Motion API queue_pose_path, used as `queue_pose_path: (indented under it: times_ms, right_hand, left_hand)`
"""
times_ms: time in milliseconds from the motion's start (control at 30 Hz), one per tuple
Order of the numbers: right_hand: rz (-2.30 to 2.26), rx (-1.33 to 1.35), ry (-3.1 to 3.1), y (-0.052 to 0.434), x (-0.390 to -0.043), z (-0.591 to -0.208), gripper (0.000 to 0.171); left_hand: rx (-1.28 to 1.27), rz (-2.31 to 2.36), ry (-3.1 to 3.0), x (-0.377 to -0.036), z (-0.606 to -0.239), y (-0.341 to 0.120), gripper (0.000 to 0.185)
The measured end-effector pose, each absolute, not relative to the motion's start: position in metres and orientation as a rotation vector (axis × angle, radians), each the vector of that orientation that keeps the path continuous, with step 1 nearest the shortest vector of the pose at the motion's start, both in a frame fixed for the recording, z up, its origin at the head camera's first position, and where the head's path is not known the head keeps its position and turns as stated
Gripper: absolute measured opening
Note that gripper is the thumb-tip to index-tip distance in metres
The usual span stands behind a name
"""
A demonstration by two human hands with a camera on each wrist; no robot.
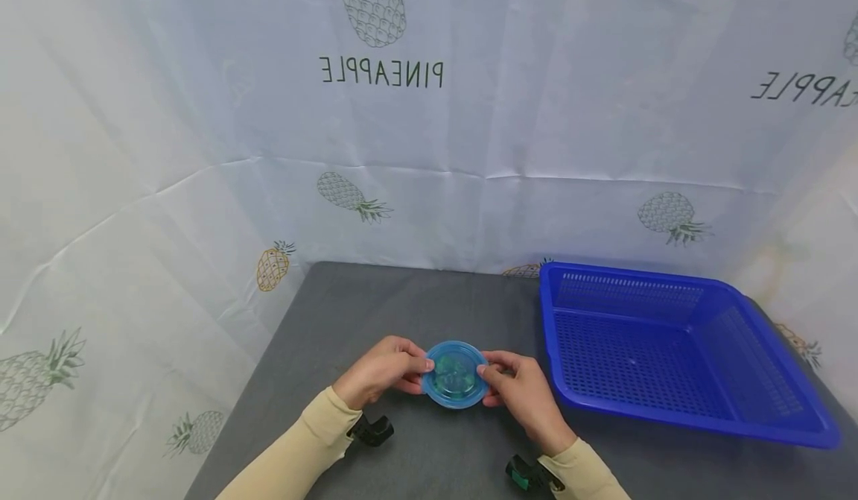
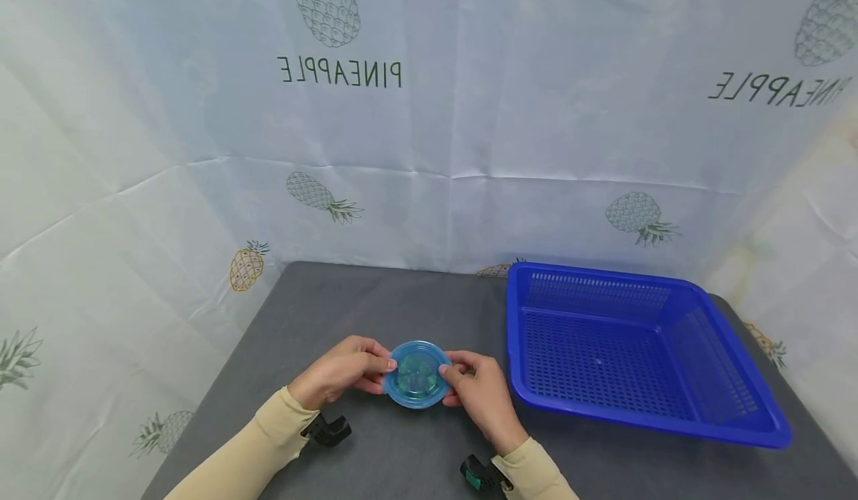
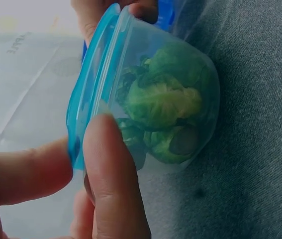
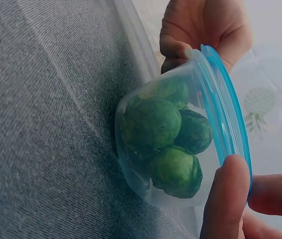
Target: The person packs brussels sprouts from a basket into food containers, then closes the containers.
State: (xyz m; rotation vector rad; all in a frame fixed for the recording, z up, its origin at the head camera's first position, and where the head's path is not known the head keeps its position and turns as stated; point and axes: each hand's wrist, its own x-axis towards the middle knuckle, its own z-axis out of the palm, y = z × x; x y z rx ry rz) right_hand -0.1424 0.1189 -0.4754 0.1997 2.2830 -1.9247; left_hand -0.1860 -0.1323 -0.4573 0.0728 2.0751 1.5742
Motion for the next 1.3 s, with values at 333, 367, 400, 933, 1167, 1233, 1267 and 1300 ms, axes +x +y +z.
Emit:
queue_pose_path:
  times_ms: [333, 367, 400, 933, 1167, 1233, 1267, 1300]
  right_hand:
    - [-1.936, 0.176, 2.225, 0.1218, -0.1451, -0.4736, 0.036]
    - [-1.936, 0.174, 2.222, 0.1218, -0.1453, -0.4737, 0.036]
    - [-1.936, 0.172, 2.218, 0.1219, -0.1454, -0.4737, 0.036]
    - [-1.93, 0.083, 2.166, 0.1236, -0.146, -0.4742, 0.042]
    - [-1.935, 0.083, 2.184, 0.1234, -0.145, -0.4757, 0.041]
    - [-1.944, 0.084, 2.188, 0.1229, -0.1453, -0.4768, 0.041]
    - [-1.947, 0.086, 2.194, 0.1225, -0.1454, -0.4771, 0.04]
    - [-1.95, 0.094, 2.201, 0.1218, -0.1458, -0.4771, 0.039]
  left_hand:
    - [0.075, 1.562, 2.087, -0.1883, -0.4565, -0.1311, 0.019]
    - [0.077, 1.56, 2.085, -0.1888, -0.4567, -0.1313, 0.019]
    - [0.079, 1.56, 2.081, -0.1892, -0.4569, -0.1316, 0.019]
    - [0.116, 1.545, 2.046, -0.1923, -0.4611, -0.1324, 0.017]
    - [0.154, 1.555, 2.06, -0.1897, -0.4639, -0.1305, 0.017]
    - [0.155, 1.558, 2.05, -0.1901, -0.4648, -0.1317, 0.017]
    - [0.157, 1.559, 2.046, -0.1905, -0.465, -0.1323, 0.017]
    - [0.161, 1.56, 2.041, -0.191, -0.4652, -0.1328, 0.017]
